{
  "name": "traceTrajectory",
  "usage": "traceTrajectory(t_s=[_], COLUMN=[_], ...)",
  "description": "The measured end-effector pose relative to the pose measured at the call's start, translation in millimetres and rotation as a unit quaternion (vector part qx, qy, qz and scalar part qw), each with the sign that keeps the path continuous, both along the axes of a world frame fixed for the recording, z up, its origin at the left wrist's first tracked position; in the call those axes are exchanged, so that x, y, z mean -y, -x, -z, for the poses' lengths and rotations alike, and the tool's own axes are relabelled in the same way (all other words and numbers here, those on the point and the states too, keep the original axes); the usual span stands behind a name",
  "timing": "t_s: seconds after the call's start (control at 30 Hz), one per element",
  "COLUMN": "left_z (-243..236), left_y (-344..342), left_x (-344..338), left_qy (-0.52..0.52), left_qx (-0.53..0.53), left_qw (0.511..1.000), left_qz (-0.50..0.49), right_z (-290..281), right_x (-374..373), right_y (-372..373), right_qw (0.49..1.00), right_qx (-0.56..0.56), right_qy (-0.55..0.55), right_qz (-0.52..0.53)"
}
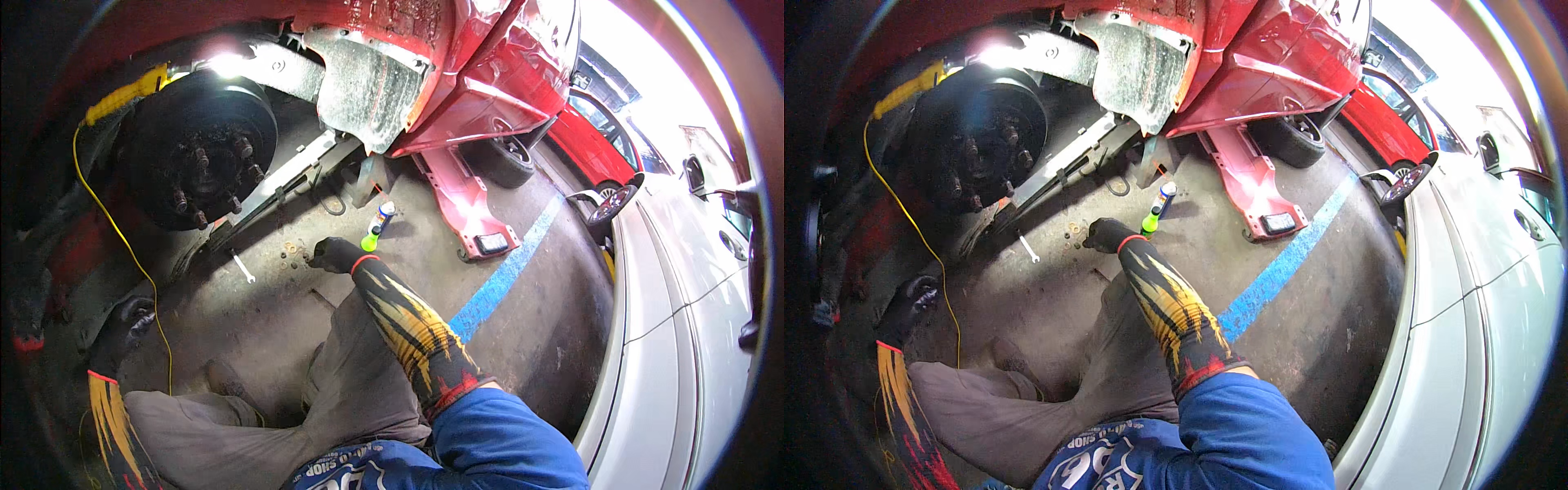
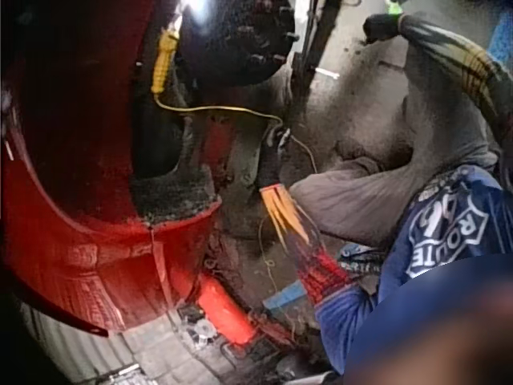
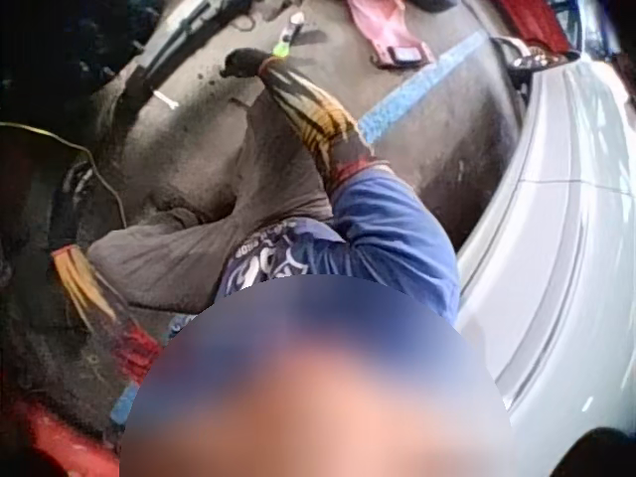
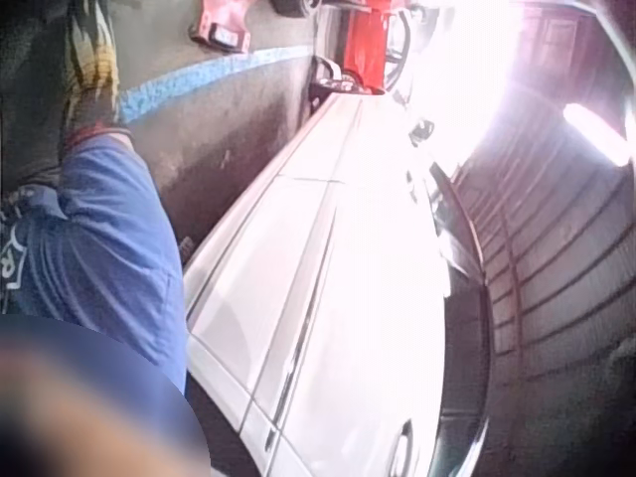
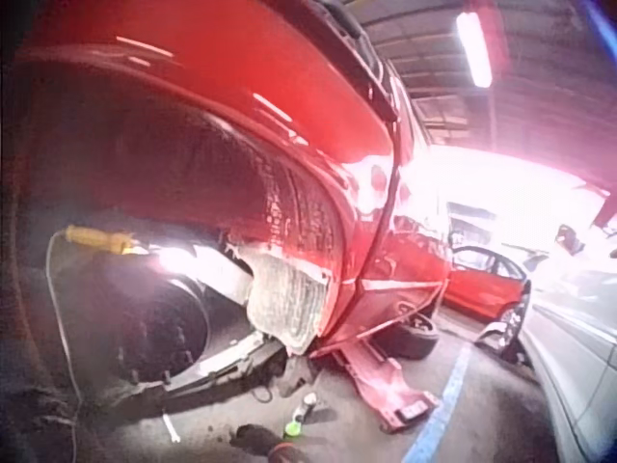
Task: The person works on a car's suspension system, using a scraper to clean a metal component and applying lubricant from a green bottle. They handle bolts and tools while seated on the floor beneath the vehicle.
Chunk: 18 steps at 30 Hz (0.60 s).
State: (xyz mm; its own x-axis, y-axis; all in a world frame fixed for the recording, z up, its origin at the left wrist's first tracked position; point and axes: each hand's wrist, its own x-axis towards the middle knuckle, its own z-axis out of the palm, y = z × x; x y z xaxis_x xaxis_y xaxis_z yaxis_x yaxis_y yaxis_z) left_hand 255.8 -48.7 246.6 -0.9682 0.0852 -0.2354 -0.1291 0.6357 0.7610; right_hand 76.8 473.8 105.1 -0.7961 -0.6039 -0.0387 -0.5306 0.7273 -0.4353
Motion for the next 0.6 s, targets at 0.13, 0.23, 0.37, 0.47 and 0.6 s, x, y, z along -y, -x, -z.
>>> traceTrajectory(t_s=[0.13,0.23,0.37,0.47,0.6], left_z=[11,16,21,25,29], left_y=[-1,1,11,19,18], left_x=[10,14,11,6,-1], left_qy=[-0.021,0.014,-0.066,0.05,0.157], left_qx=[0.023,0.063,0.098,0.02,-0.105], left_qw=[0.999,0.998,0.992,0.995,0.97], left_qz=[0.015,0.019,0.035,0.086,0.152], right_z=[29,46,53,55,69], right_x=[-7,-7,6,42,97], right_y=[18,20,-14,-55,-93], right_qw=[0.999,0.987,0.96,0.936,0.956], right_qx=[0.011,-0.041,-0.044,-0.074,-0.008], right_qy=[-0.039,-0.118,-0.277,-0.303,-0.193], right_qz=[-0.017,-0.102,-0.009,-0.165,-0.22])
